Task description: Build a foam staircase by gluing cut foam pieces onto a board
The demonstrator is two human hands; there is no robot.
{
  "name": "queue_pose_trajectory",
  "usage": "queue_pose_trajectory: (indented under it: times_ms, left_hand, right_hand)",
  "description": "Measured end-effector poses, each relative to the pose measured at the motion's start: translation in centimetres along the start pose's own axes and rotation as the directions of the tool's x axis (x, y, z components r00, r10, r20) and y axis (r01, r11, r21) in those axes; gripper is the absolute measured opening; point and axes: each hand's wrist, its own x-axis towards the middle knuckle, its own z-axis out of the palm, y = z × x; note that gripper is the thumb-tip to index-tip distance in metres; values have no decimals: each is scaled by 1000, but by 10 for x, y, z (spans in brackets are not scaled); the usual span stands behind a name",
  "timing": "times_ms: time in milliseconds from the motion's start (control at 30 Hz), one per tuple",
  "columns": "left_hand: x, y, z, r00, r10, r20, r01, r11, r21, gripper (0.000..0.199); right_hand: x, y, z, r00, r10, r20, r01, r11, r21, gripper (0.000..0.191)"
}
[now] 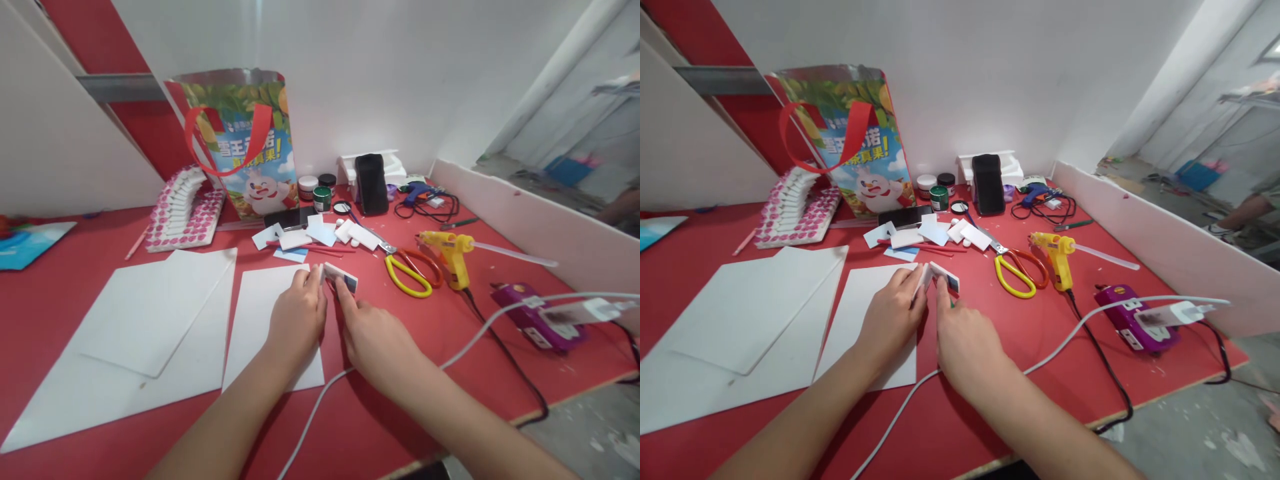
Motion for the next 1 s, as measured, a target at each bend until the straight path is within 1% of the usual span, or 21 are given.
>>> queue_pose_trajectory:
  times_ms: [100,167,300,400,467,500,533,567,600,633,667,700,733,767,800,867,933,967,1000]
  left_hand:
    - [-1,0,1,1000,9,-17,-9,1000,-2,43]
    - [-1,0,3,1000,10,-22,-10,1000,-3,43]
    - [-1,-2,6,999,10,-48,-13,999,-50,44]
    - [-2,-5,5,996,-24,-88,8,984,-175,42]
    - [-2,-8,1,991,-95,-92,60,944,-323,37]
    - [-2,-9,-2,986,-151,-65,110,900,-422,33]
    - [-2,-11,-5,977,-213,-9,175,826,-536,30]
    - [-1,-12,-9,960,-270,73,251,713,-654,28]
    - [0,-13,-12,935,-311,171,327,566,-757,26]
    - [0,-14,-15,905,-330,267,391,400,-829,26]
    - [1,-14,-18,880,-326,347,432,240,-870,27]
    - [2,-15,-21,862,-306,404,453,107,-885,28]
    - [3,-16,-23,853,-281,440,461,8,-887,30]
    - [4,-17,-24,849,-257,461,463,-57,-884,31]
    - [4,-17,-25,850,-238,470,462,-95,-882,32]
    - [4,-17,-24,854,-231,466,451,-119,-885,33]
    - [4,-17,-21,862,-253,439,429,-98,-898,30]
    - [3,-17,-19,873,-266,410,407,-69,-911,28]
    - [3,-17,-17,889,-275,366,375,-21,-927,25]
  right_hand:
    - [6,-4,1,1000,-17,-21,17,1000,11,77]
    - [7,-5,2,1000,-16,-2,16,1000,-1,80]
    - [-5,1,3,999,-13,50,15,999,-39,85]
    - [-21,13,-5,1000,4,25,-4,1000,-9,77]
    - [-26,22,-20,997,60,-54,-57,996,61,60]
    - [-26,25,-28,990,94,-109,-83,991,106,50]
    - [-22,29,-37,977,127,-174,-102,984,149,41]
    - [-15,31,-44,960,151,-237,-107,976,190,34]
    - [-6,33,-50,938,163,-305,-91,967,237,29]
    - [6,35,-53,913,175,-368,-61,952,301,27]
    - [19,36,-54,892,179,-415,-9,925,380,23]
    - [32,37,-51,876,189,-443,56,875,482,16]
    - [45,39,-47,886,200,-419,100,799,593,12]
    - [56,40,-41,898,189,-398,118,768,630,17]
    - [65,42,-34,904,185,-386,123,752,648,25]
    - [73,47,-21,912,182,-367,118,741,662,33]
    - [73,51,-13,915,186,-357,103,748,655,32]
    - [72,52,-11,915,189,-356,90,764,638,30]
    - [70,53,-11,916,190,-354,68,796,602,31]
